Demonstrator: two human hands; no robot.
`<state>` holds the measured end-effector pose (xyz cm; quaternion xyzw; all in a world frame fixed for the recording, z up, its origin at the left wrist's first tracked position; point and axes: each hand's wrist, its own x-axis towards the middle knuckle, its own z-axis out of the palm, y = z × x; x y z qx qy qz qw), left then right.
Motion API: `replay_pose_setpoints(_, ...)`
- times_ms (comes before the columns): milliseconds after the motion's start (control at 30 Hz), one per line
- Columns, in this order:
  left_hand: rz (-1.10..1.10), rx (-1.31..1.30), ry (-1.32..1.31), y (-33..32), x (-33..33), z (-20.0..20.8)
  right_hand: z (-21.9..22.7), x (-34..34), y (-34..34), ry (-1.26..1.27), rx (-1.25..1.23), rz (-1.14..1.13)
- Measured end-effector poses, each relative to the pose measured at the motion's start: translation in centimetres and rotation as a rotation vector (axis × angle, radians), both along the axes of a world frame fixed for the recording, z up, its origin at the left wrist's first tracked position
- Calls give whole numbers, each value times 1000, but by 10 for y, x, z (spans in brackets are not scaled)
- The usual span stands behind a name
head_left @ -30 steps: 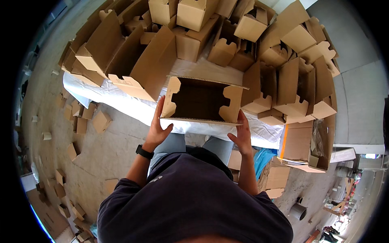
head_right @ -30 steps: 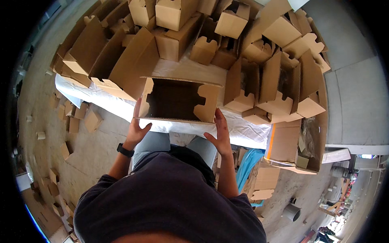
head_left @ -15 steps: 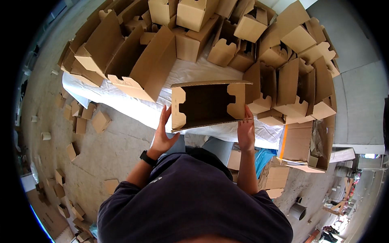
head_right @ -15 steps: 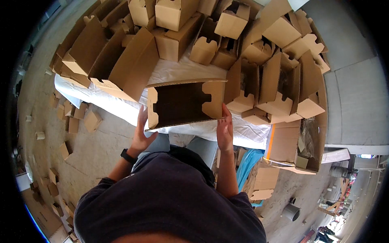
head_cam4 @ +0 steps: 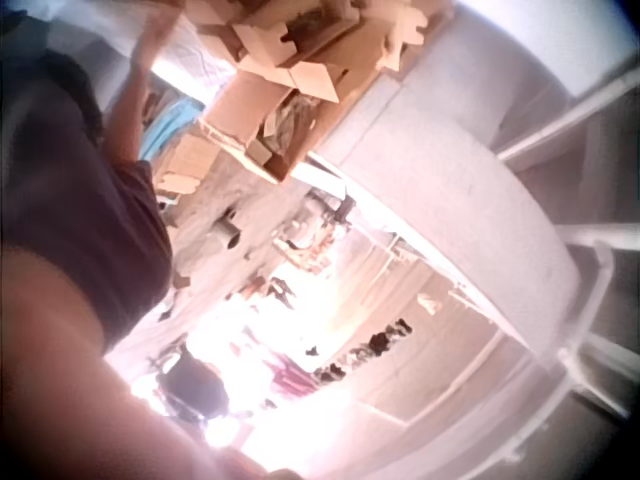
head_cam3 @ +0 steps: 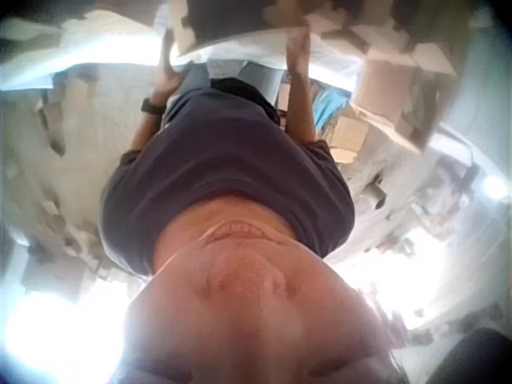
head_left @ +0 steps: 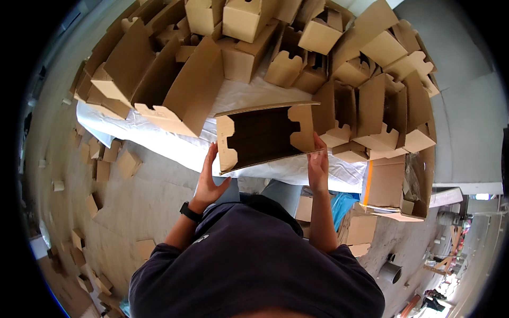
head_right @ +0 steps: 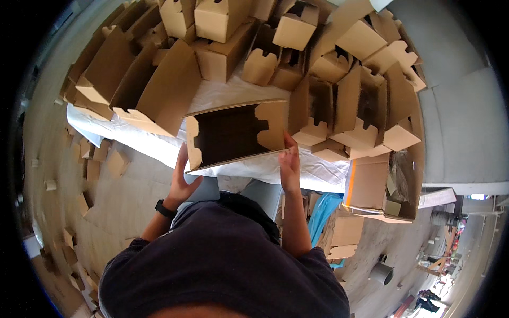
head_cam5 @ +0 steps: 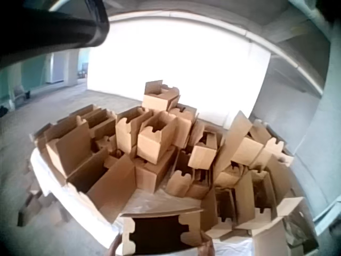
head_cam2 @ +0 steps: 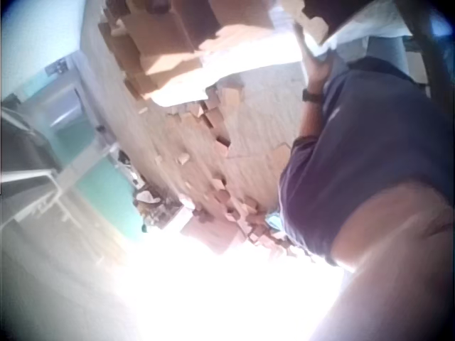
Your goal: The person folds cardboard pieces into boxes by hand, tucking in the side and bottom flaps to assemble them. They handle the items one at a time and place the assembled boxes on a table.
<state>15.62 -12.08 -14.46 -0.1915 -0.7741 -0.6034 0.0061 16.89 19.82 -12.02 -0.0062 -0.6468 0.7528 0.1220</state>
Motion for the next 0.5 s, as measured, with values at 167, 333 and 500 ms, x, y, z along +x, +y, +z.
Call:
replay_pose_setpoints(167, 2, -28, -5, -1, 0, -5, 2, -1, -2, -15, 25, -17)
replay_pose_setpoints(333, -37, -17, 24, -1, -1, -4, 4, 2, 2, 2, 70, -31)
replay_pose_setpoints(500, -39, 16, 0, 1, -3, 0, 26, -2, 2, 109, 115, -10)
